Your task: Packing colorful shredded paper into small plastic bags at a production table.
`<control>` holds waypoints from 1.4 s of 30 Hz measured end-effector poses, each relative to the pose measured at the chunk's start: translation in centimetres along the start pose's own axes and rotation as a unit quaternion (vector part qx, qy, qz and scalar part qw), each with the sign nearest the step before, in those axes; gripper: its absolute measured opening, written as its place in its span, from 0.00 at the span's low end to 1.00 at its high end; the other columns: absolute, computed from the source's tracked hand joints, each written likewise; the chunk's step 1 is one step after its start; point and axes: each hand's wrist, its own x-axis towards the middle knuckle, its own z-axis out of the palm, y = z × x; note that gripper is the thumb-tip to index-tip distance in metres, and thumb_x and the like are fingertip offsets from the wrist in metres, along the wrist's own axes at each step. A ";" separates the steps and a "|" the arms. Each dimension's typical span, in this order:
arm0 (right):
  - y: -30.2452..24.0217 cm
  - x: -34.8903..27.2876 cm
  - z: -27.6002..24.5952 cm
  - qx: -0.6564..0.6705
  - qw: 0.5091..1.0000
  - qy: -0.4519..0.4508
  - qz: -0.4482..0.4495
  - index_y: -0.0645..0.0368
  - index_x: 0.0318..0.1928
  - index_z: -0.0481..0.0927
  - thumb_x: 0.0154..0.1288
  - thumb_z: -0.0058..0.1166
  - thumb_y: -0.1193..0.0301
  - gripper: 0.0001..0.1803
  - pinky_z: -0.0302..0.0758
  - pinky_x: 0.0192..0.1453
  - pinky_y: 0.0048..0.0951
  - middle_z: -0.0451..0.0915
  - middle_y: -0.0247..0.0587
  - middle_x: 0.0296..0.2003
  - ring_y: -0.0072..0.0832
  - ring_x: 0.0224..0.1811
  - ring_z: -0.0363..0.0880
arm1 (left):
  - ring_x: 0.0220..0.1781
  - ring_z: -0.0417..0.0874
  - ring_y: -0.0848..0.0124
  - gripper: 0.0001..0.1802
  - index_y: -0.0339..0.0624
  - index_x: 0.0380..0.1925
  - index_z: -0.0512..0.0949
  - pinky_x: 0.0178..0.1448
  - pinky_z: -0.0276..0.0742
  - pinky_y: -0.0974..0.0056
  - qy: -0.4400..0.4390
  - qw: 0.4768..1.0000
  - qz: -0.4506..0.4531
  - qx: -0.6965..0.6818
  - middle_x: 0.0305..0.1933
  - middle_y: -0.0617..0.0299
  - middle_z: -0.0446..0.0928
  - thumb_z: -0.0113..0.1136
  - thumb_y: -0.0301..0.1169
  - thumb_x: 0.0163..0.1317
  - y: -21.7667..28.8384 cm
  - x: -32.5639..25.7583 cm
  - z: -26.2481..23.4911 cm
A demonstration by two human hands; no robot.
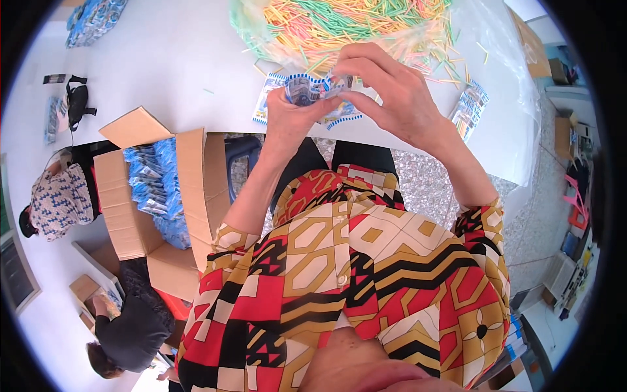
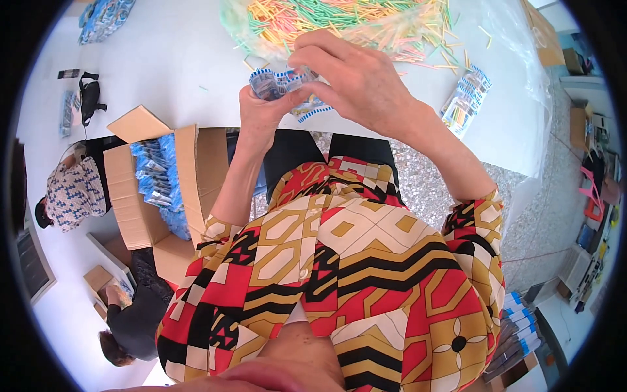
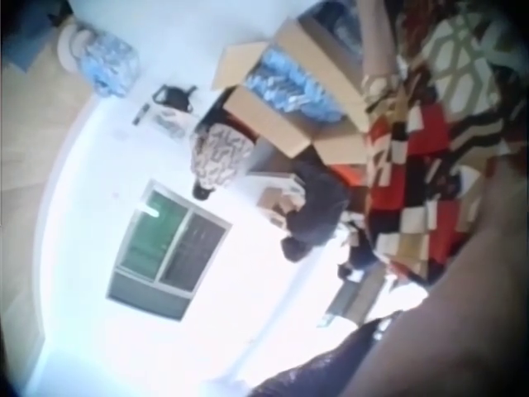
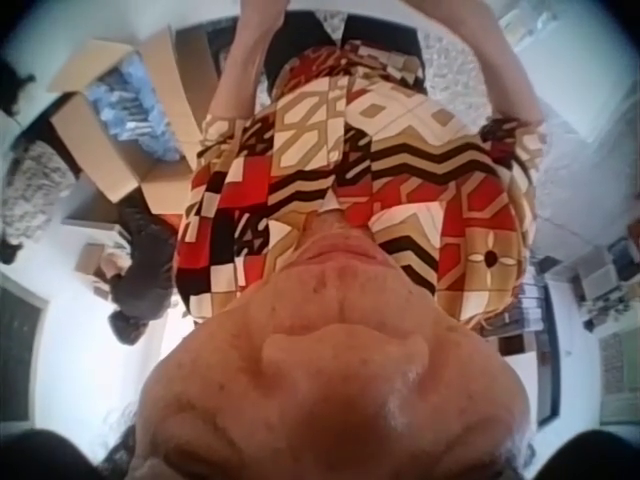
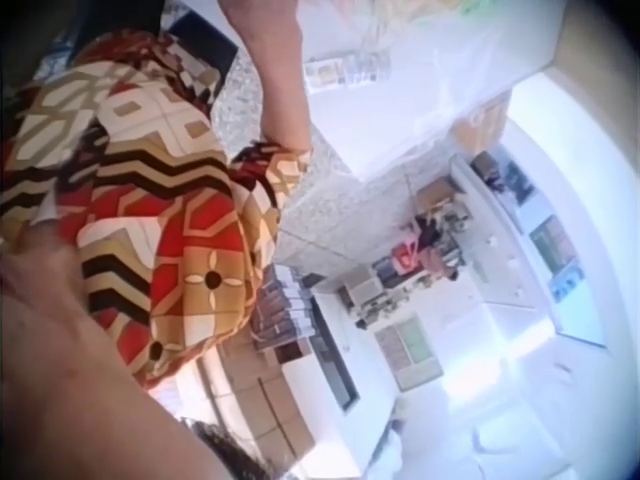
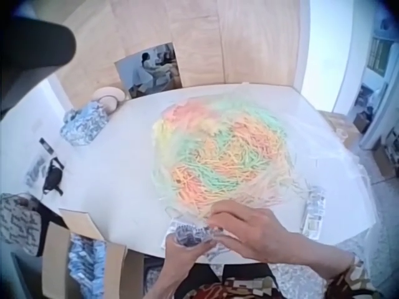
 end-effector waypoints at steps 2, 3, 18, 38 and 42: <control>0.0 0.2 -0.1 -0.002 1.000 -0.001 -0.011 0.57 0.40 0.76 0.49 0.62 0.75 0.15 0.76 0.37 0.28 0.76 0.37 0.42 0.34 0.39 0.78 | 0.27 0.75 0.82 0.08 0.36 0.28 0.80 0.31 0.71 0.75 -0.002 1.000 -0.008 0.005 0.26 0.68 0.78 0.68 0.25 0.48 0.2 0.0 0.0; 0.2 0.1 -0.1 -0.003 1.000 -0.017 -0.026 0.57 0.39 0.76 0.49 0.62 0.75 0.14 0.76 0.36 0.28 0.76 0.36 0.41 0.34 0.38 0.78 | 0.27 0.75 0.82 0.08 0.36 0.28 0.80 0.31 0.70 0.75 -0.004 1.000 -0.017 0.011 0.26 0.68 0.78 0.68 0.25 0.48 0.2 0.0 0.1; 0.5 -0.6 -0.3 -0.027 0.989 -0.067 -0.129 0.58 0.32 0.76 0.50 0.61 0.74 0.08 0.74 0.27 0.28 0.78 0.36 0.32 0.31 0.28 0.79 | 0.27 0.76 0.82 0.08 0.36 0.28 0.80 0.32 0.72 0.74 -0.018 0.998 -0.044 -0.040 0.27 0.66 0.79 0.68 0.23 0.48 -0.5 -0.4 -0.5; 15.3 4.5 3.2 0.053 0.975 -0.023 0.214 0.62 0.36 0.79 0.59 0.55 0.69 0.09 0.70 0.32 0.22 0.78 0.33 0.26 0.18 0.27 0.73 | 0.31 0.78 0.79 0.10 0.34 0.32 0.79 0.37 0.74 0.72 0.080 0.993 -0.014 -0.082 0.31 0.63 0.80 0.68 0.22 0.49 -1.5 -0.5 -2.3; 18.1 5.3 4.7 -0.136 0.970 -0.130 0.155 0.62 0.34 0.79 0.50 0.58 0.67 0.13 0.74 0.36 0.35 0.79 0.45 0.28 0.37 0.30 0.78 | 0.32 0.79 0.79 0.11 0.34 0.33 0.79 0.39 0.75 0.72 0.091 0.991 -0.021 -0.099 0.32 0.63 0.80 0.68 0.23 0.49 -1.7 -0.9 -2.7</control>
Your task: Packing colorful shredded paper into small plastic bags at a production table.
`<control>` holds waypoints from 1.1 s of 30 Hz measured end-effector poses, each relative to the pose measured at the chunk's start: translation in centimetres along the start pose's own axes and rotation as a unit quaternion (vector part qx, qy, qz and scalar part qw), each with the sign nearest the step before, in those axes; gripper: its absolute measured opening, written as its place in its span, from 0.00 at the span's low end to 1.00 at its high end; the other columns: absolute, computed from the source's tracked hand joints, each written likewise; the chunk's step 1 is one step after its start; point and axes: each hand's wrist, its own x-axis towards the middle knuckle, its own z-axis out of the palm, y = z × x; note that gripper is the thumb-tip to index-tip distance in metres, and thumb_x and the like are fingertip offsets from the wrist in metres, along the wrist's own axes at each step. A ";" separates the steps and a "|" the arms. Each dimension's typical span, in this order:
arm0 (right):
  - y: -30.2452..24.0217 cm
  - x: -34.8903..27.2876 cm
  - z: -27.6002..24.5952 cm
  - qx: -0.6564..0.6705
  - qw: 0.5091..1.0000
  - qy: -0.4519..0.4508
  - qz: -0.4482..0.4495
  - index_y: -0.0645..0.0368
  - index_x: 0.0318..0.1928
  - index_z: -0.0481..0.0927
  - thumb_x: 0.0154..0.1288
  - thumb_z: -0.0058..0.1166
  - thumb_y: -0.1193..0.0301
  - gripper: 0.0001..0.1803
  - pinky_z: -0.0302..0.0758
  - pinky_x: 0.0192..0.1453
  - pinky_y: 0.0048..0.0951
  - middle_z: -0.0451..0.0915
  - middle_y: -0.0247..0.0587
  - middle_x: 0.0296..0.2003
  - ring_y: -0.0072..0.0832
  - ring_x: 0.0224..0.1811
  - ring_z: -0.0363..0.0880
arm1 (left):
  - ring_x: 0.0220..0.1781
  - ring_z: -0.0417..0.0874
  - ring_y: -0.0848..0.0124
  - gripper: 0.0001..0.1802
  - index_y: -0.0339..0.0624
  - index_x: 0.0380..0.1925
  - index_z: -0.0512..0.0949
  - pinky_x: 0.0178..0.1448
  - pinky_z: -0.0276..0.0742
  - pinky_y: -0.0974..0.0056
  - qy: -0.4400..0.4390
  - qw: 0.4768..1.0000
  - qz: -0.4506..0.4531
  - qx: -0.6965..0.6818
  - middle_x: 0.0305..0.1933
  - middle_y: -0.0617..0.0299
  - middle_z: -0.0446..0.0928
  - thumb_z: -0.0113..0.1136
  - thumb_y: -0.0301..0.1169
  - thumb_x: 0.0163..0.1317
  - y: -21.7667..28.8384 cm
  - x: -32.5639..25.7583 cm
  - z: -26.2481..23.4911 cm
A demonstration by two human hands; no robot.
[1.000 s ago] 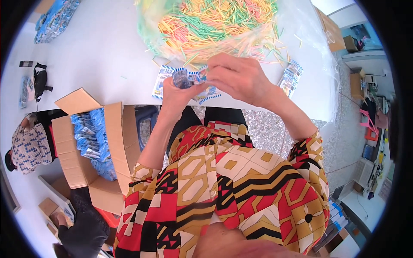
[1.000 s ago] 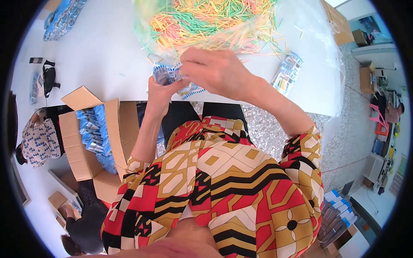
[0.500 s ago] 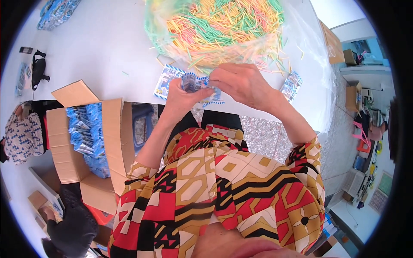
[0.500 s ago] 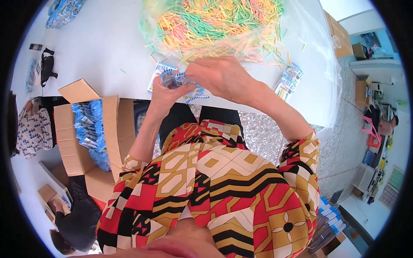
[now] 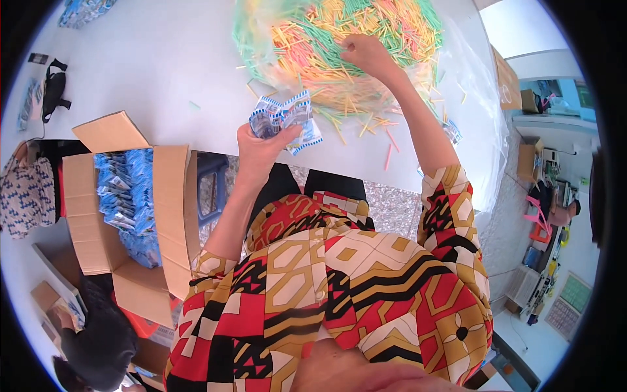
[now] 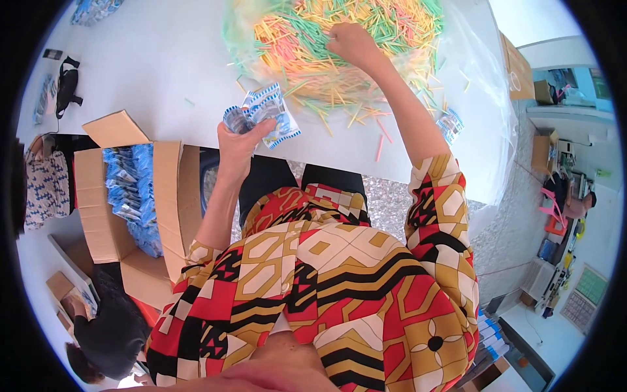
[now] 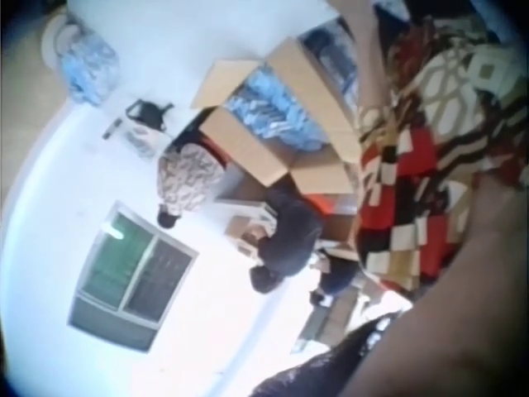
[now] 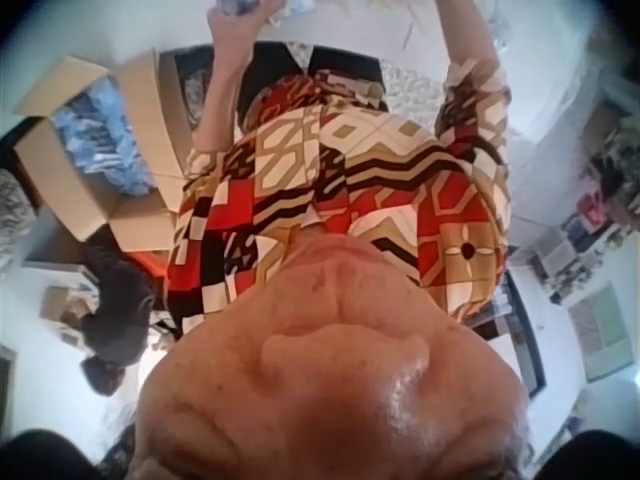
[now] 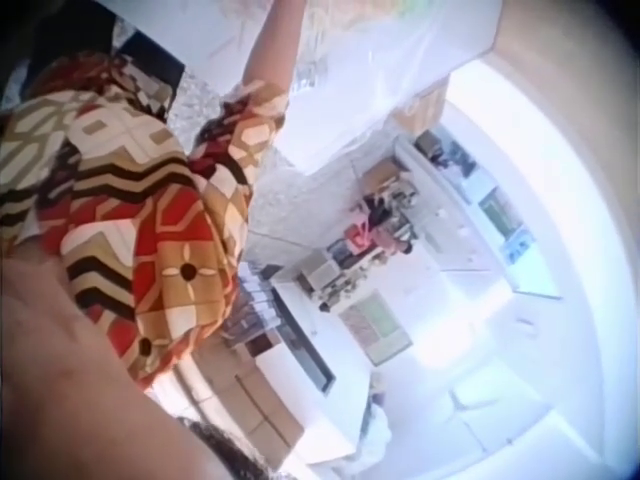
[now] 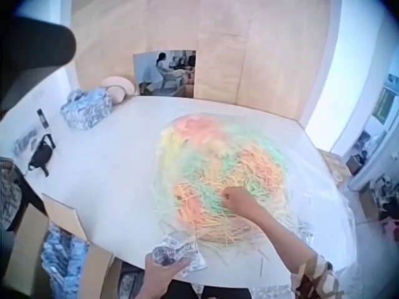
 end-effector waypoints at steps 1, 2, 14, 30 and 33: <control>0.3 0.3 0.2 0.000 1.000 -0.003 -0.002 0.62 0.34 0.79 0.50 0.58 0.67 0.13 0.74 0.36 0.35 0.79 0.45 0.28 0.37 0.30 0.78 | 0.32 0.78 0.79 0.11 0.34 0.33 0.80 0.39 0.75 0.72 -0.002 1.000 0.002 -0.002 0.32 0.63 0.80 0.68 0.23 0.49 -0.1 -0.1 0.0; 0.2 0.8 0.3 -0.045 0.999 -0.018 -0.010 0.63 0.32 0.78 0.47 0.57 0.67 0.13 0.74 0.38 0.38 0.79 0.47 0.28 0.42 0.32 0.78 | 0.32 0.78 0.79 0.11 0.34 0.34 0.80 0.39 0.75 0.72 -0.005 1.000 0.005 -0.004 0.32 0.63 0.80 0.68 0.23 0.49 -0.1 0.0 0.0; -2.1 2.7 0.9 -0.127 0.986 -0.097 0.040 0.66 0.38 0.71 0.45 0.51 0.76 0.15 0.72 0.43 0.46 0.76 0.57 0.34 0.51 0.42 0.75 | 0.32 0.77 0.80 0.10 0.34 0.33 0.79 0.38 0.74 0.72 -0.016 1.000 -0.002 -0.008 0.32 0.63 0.80 0.67 0.23 0.50 0.0 -0.1 0.1; 1.1 -2.4 -2.9 0.265 0.942 -0.063 0.194 0.54 0.38 0.82 0.55 0.58 0.65 0.11 0.64 0.23 0.21 0.71 0.28 0.16 0.16 0.17 0.66 | 0.33 0.78 0.79 0.12 0.33 0.35 0.79 0.40 0.74 0.72 -0.031 0.999 -0.005 0.015 0.33 0.63 0.80 0.68 0.24 0.50 -0.1 0.1 0.5; 2.5 -2.6 -1.1 0.162 0.986 0.037 0.019 0.54 0.38 0.82 0.56 0.58 0.65 0.10 0.63 0.22 0.21 0.70 0.26 0.16 0.15 0.17 0.65 | 0.33 0.78 0.79 0.12 0.34 0.35 0.79 0.40 0.75 0.72 -0.036 0.999 -0.008 0.029 0.33 0.63 0.80 0.68 0.24 0.50 0.1 0.1 0.9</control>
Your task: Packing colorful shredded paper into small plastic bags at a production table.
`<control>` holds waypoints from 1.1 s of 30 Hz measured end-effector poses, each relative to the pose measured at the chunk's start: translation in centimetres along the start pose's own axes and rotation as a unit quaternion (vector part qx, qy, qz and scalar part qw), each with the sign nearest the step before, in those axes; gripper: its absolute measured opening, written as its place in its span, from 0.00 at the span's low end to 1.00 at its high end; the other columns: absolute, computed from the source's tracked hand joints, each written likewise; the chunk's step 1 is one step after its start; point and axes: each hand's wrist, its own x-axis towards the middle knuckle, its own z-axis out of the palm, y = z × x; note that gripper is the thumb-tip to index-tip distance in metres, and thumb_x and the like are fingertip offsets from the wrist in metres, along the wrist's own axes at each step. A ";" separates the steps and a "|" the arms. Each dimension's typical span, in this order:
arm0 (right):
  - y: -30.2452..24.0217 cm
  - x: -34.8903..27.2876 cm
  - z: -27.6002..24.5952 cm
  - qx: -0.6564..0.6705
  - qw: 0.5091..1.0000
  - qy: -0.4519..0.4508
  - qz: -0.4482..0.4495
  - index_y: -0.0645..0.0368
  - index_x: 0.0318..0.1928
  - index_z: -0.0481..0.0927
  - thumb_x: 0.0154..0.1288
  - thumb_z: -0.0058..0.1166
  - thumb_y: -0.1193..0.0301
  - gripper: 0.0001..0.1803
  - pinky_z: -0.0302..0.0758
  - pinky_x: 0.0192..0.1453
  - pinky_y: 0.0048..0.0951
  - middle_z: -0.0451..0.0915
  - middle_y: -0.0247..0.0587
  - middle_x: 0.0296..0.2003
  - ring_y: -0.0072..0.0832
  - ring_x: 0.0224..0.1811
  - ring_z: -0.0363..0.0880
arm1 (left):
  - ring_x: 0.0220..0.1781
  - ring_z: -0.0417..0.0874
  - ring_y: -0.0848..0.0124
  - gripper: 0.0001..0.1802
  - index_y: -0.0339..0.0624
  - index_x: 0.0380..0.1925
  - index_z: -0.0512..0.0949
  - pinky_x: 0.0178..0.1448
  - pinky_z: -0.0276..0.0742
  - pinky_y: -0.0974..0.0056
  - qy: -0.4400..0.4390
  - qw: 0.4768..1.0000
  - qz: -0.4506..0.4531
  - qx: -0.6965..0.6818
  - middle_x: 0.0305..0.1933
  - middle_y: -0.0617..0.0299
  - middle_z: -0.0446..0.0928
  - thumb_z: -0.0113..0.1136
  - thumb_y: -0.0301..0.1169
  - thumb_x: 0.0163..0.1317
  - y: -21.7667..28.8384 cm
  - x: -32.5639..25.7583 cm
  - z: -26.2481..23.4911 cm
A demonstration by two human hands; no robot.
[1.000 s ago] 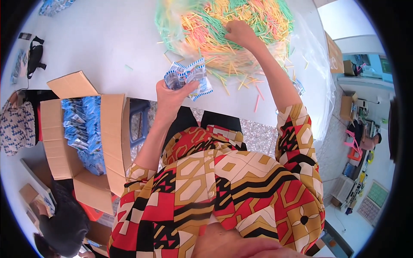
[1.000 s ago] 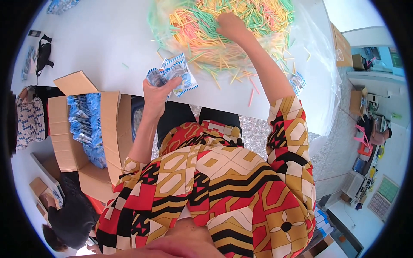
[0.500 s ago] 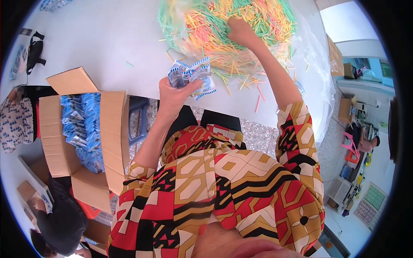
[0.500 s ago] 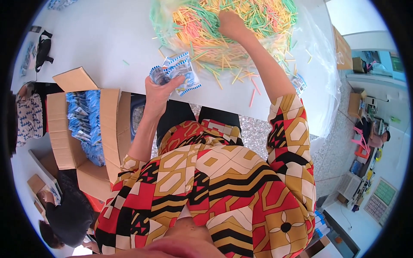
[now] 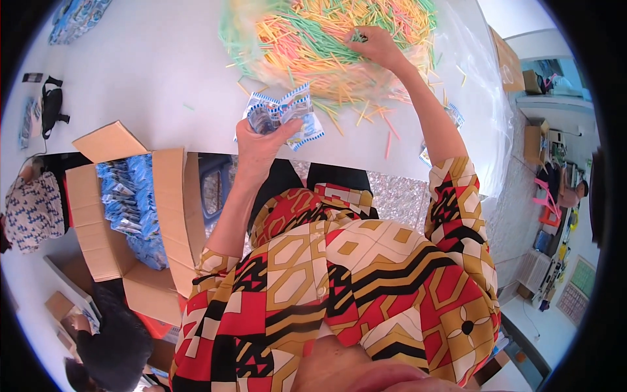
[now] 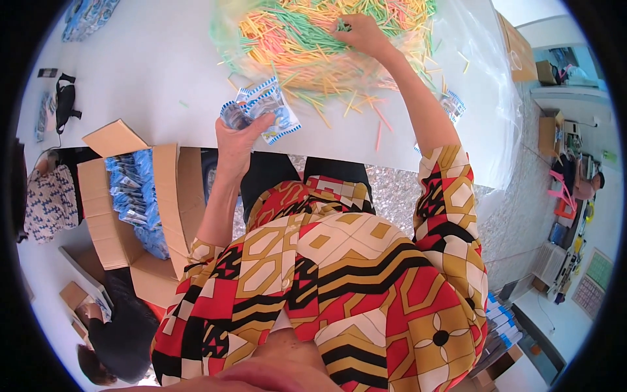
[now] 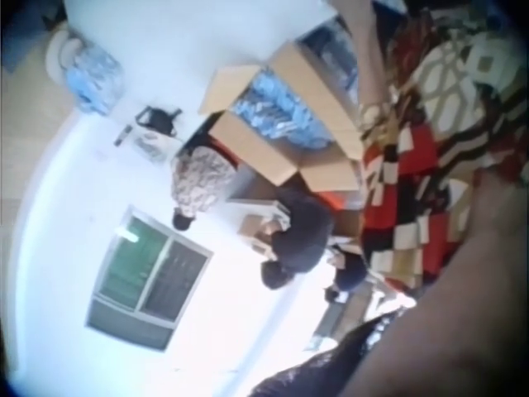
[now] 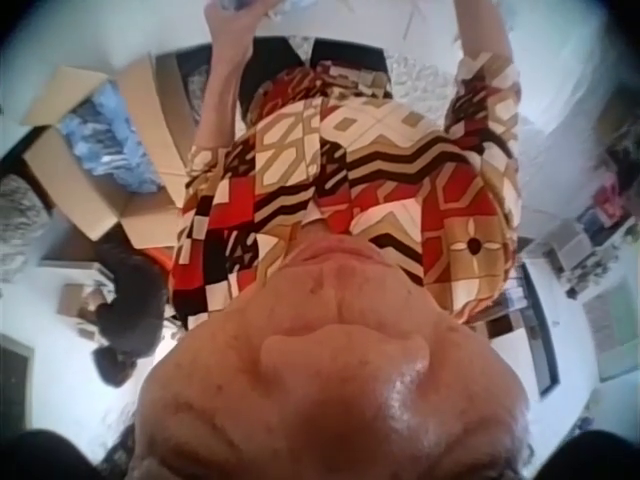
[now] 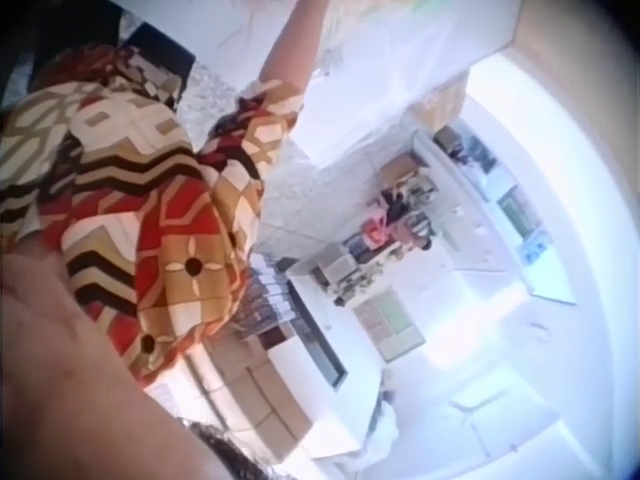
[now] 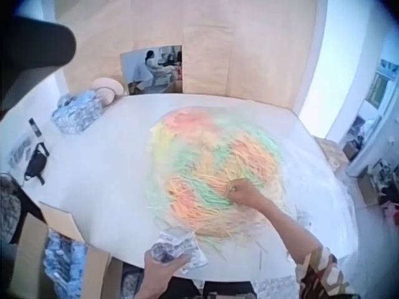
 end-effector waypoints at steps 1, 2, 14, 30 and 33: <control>0.6 -0.3 0.0 0.001 1.000 0.005 0.004 0.54 0.38 0.82 0.56 0.58 0.65 0.10 0.63 0.22 0.21 0.70 0.26 0.16 0.15 0.17 0.65 | 0.33 0.78 0.79 0.12 0.34 0.35 0.79 0.40 0.75 0.72 0.002 1.000 0.003 -0.002 0.33 0.63 0.80 0.68 0.24 0.50 0.1 0.0 0.2; 0.4 -0.2 0.2 0.016 1.000 0.013 0.015 0.54 0.38 0.82 0.57 0.58 0.66 0.09 0.64 0.22 0.21 0.70 0.26 0.17 0.15 0.17 0.65 | 0.32 0.78 0.79 0.12 0.34 0.35 0.79 0.40 0.74 0.72 0.008 1.000 0.006 -0.004 0.33 0.63 0.80 0.68 0.24 0.50 0.1 0.0 0.3; -1.1 -0.7 -2.9 0.338 0.915 0.104 0.195 0.58 0.35 0.79 0.59 0.57 0.73 0.04 0.67 0.29 0.18 0.73 0.28 0.23 0.15 0.24 0.69 | 0.30 0.76 0.81 0.10 0.34 0.30 0.79 0.35 0.72 0.73 -0.010 0.999 0.021 0.034 0.30 0.65 0.79 0.69 0.25 0.49 0.0 0.8 1.0; -14.8 -5.8 -5.1 0.266 0.961 -0.070 0.038 0.55 0.40 0.80 0.62 0.56 0.71 0.07 0.61 0.26 0.14 0.75 0.23 0.25 0.08 0.24 0.65 | 0.21 0.68 0.85 0.09 0.38 0.18 0.77 0.25 0.63 0.75 -0.027 0.989 0.076 0.127 0.19 0.71 0.74 0.69 0.28 0.48 -0.4 2.2 1.7; -15.6 -6.1 -5.0 0.198 0.977 -0.079 0.032 0.56 0.40 0.80 0.62 0.56 0.72 0.06 0.62 0.27 0.12 0.76 0.23 0.28 0.06 0.25 0.65 | 0.20 0.67 0.85 0.10 0.38 0.18 0.77 0.24 0.62 0.74 -0.023 0.987 0.083 0.135 0.18 0.72 0.73 0.69 0.27 0.49 -0.5 2.2 1.7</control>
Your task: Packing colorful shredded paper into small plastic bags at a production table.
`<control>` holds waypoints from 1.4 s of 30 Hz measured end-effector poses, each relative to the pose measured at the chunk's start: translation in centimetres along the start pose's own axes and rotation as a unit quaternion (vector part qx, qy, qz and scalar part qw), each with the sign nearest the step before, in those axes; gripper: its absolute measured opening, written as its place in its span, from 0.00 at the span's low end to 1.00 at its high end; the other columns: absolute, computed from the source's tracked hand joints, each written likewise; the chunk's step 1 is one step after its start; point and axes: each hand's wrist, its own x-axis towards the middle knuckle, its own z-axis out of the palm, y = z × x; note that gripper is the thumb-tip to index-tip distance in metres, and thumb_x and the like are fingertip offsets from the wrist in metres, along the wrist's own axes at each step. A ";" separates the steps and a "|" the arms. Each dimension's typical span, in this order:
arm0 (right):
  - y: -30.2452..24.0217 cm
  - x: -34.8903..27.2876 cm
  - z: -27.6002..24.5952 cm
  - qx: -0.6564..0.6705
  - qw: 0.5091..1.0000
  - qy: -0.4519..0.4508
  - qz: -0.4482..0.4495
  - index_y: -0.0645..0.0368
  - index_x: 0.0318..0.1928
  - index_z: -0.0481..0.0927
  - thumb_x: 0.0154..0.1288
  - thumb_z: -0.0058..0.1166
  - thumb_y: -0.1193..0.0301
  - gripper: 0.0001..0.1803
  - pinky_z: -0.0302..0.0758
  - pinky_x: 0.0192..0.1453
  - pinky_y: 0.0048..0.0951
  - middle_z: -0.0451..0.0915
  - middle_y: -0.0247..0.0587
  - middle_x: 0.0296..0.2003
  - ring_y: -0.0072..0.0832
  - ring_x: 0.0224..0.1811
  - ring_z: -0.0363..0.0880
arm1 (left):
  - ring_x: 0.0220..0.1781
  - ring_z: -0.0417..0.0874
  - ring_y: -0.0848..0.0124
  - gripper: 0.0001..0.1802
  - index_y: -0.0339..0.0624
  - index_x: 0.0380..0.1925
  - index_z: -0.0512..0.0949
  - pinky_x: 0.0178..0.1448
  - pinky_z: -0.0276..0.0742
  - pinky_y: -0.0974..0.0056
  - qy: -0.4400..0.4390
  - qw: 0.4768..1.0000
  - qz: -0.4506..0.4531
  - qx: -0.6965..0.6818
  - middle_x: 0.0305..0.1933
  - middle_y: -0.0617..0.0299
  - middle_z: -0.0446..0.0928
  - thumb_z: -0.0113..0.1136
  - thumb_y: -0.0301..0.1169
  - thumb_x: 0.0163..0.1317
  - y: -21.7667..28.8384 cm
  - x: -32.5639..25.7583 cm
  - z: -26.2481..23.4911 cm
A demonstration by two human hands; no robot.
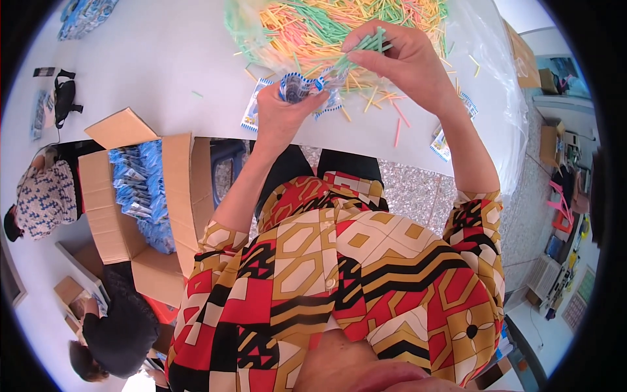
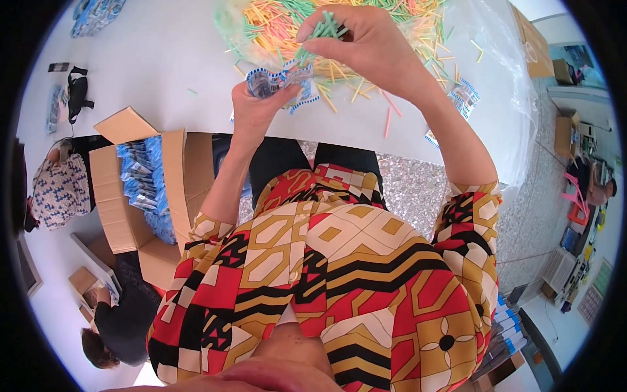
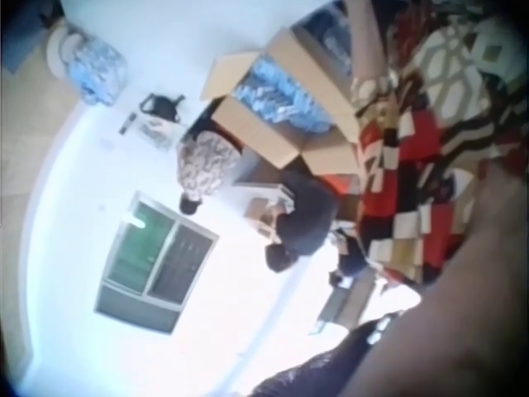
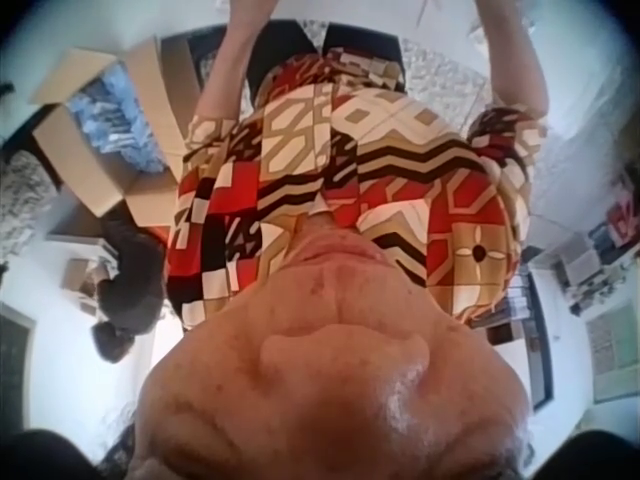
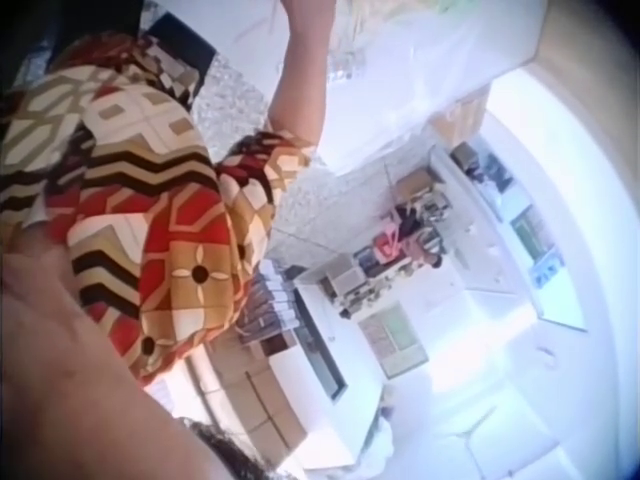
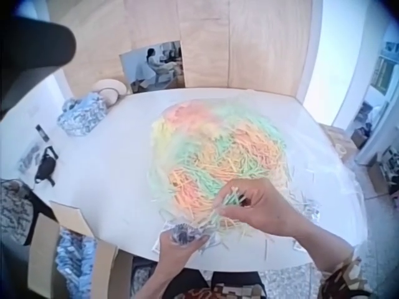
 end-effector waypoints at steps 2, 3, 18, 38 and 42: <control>-0.2 0.0 0.6 -0.029 0.999 0.011 -0.035 0.57 0.39 0.79 0.61 0.56 0.73 0.06 0.64 0.28 0.14 0.77 0.24 0.29 0.08 0.26 0.67 | 0.20 0.67 0.85 0.10 0.37 0.18 0.77 0.24 0.62 0.74 0.010 1.000 -0.001 0.004 0.17 0.72 0.72 0.69 0.27 0.48 0.1 0.0 0.1; -0.4 0.0 0.9 -0.059 0.996 0.021 -0.069 0.57 0.39 0.79 0.61 0.56 0.73 0.06 0.66 0.29 0.15 0.77 0.25 0.30 0.09 0.27 0.69 | 0.20 0.67 0.85 0.10 0.37 0.18 0.77 0.24 0.62 0.74 0.010 1.000 -0.001 0.004 0.17 0.72 0.72 0.69 0.27 0.48 0.1 0.0 0.1; 0.6 1.4 -0.1 -0.030 0.998 -0.061 -0.001 0.59 0.41 0.78 0.61 0.57 0.70 0.09 0.68 0.33 0.17 0.76 0.27 0.30 0.12 0.30 0.71 | 0.21 0.71 0.82 0.10 0.35 0.29 0.80 0.25 0.67 0.72 -0.001 0.997 0.045 0.060 0.20 0.67 0.77 0.69 0.29 0.48 1.2 1.1 1.3; 2.7 3.0 -0.8 -0.070 0.994 0.067 -0.050 0.57 0.43 0.82 0.66 0.51 0.63 0.13 0.63 0.28 0.15 0.75 0.23 0.25 0.09 0.25 0.65 | 0.31 0.74 0.82 0.09 0.37 0.31 0.80 0.36 0.70 0.74 -0.060 0.998 -0.017 -0.018 0.30 0.68 0.79 0.68 0.28 0.51 0.9 3.7 2.5; 3.0 3.0 -0.9 -0.075 0.994 0.071 -0.043 0.57 0.43 0.82 0.66 0.52 0.65 0.12 0.64 0.29 0.14 0.76 0.23 0.26 0.08 0.27 0.65 | 0.31 0.75 0.82 0.10 0.36 0.32 0.80 0.37 0.70 0.74 -0.059 0.998 -0.009 -0.028 0.30 0.68 0.79 0.68 0.28 0.51 0.7 3.7 2.5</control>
